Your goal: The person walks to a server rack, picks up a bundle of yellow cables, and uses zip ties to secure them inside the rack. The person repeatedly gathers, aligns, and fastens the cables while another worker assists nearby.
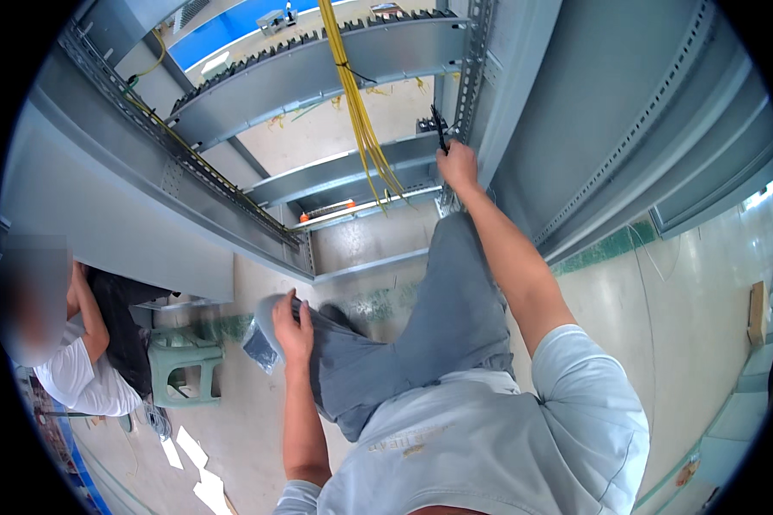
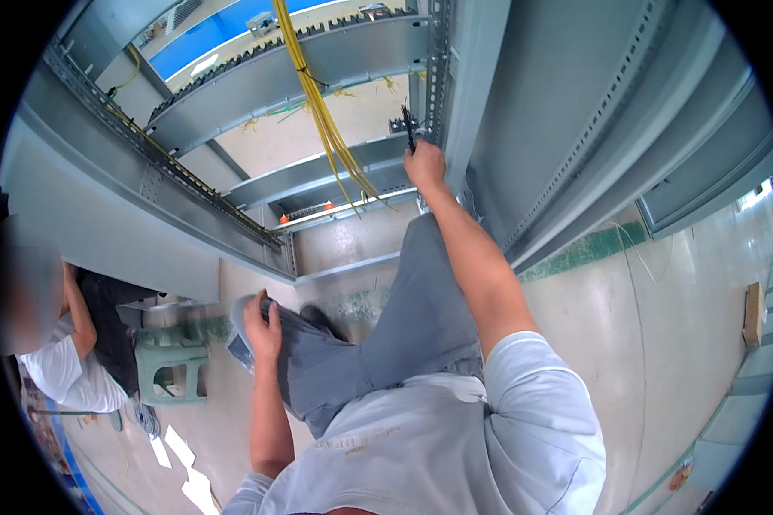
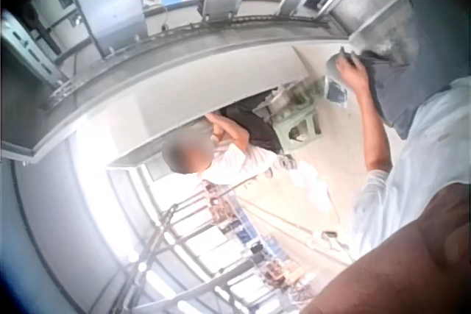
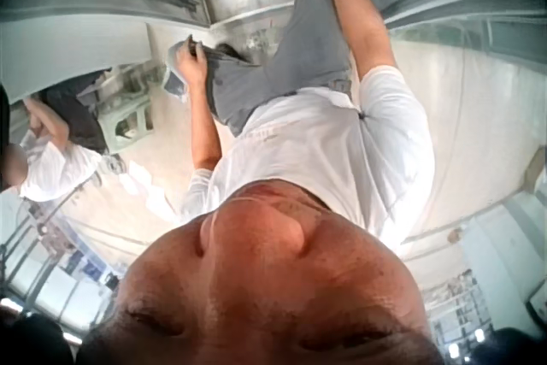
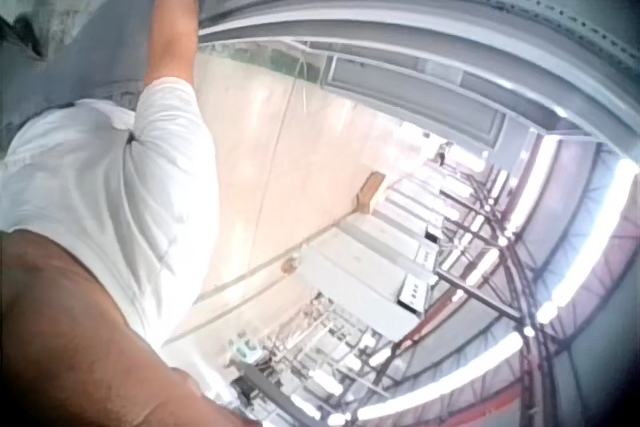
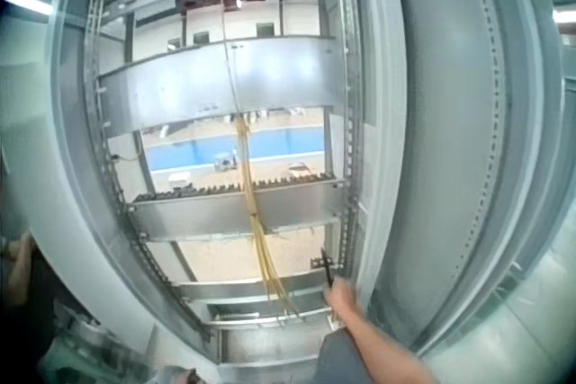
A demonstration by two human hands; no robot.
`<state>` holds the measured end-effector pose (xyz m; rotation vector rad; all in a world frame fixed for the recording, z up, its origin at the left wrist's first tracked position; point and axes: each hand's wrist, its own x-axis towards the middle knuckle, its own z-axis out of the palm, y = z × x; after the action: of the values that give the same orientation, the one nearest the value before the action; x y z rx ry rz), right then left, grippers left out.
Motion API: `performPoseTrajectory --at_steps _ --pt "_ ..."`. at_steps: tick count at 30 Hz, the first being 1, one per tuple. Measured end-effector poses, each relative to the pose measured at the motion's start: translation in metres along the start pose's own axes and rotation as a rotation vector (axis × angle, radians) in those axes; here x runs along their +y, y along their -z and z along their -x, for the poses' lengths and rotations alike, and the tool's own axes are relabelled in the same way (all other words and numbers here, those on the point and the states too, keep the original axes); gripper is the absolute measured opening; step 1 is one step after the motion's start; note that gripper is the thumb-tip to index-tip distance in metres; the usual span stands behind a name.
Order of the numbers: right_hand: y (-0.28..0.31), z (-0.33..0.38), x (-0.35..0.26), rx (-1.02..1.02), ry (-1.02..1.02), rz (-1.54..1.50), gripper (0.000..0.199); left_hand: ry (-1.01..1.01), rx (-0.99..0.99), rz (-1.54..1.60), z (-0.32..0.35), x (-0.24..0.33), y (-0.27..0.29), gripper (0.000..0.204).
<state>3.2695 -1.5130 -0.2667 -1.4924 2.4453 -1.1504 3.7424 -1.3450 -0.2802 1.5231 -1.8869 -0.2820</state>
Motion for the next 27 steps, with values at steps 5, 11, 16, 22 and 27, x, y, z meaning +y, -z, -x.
performPoseTrajectory --at_steps 5,11,16,22,27 --pt "-0.032 -0.028 -0.015 -0.033 0.005 0.118 0.025 0.143 -0.188 -0.344 0.019 -0.034 -0.015 0.041" --pt "-0.028 -0.046 -0.022 -0.032 0.023 0.187 0.029 0.049 -0.032 -0.307 0.037 -0.066 -0.017 0.036" --pt "-0.033 -0.047 -0.017 -0.093 0.025 0.237 0.031 0.055 -0.028 -0.239 0.029 -0.057 -0.017 0.032" --pt "-0.015 -0.036 -0.014 -0.147 -0.032 0.23 0.054 0.181 -0.142 -0.133 0.029 -0.043 -0.019 0.036" --pt "0.008 -0.029 -0.03 -0.209 -0.116 0.264 0.069 0.147 -0.043 0.006 0.029 -0.067 -0.036 0.035"
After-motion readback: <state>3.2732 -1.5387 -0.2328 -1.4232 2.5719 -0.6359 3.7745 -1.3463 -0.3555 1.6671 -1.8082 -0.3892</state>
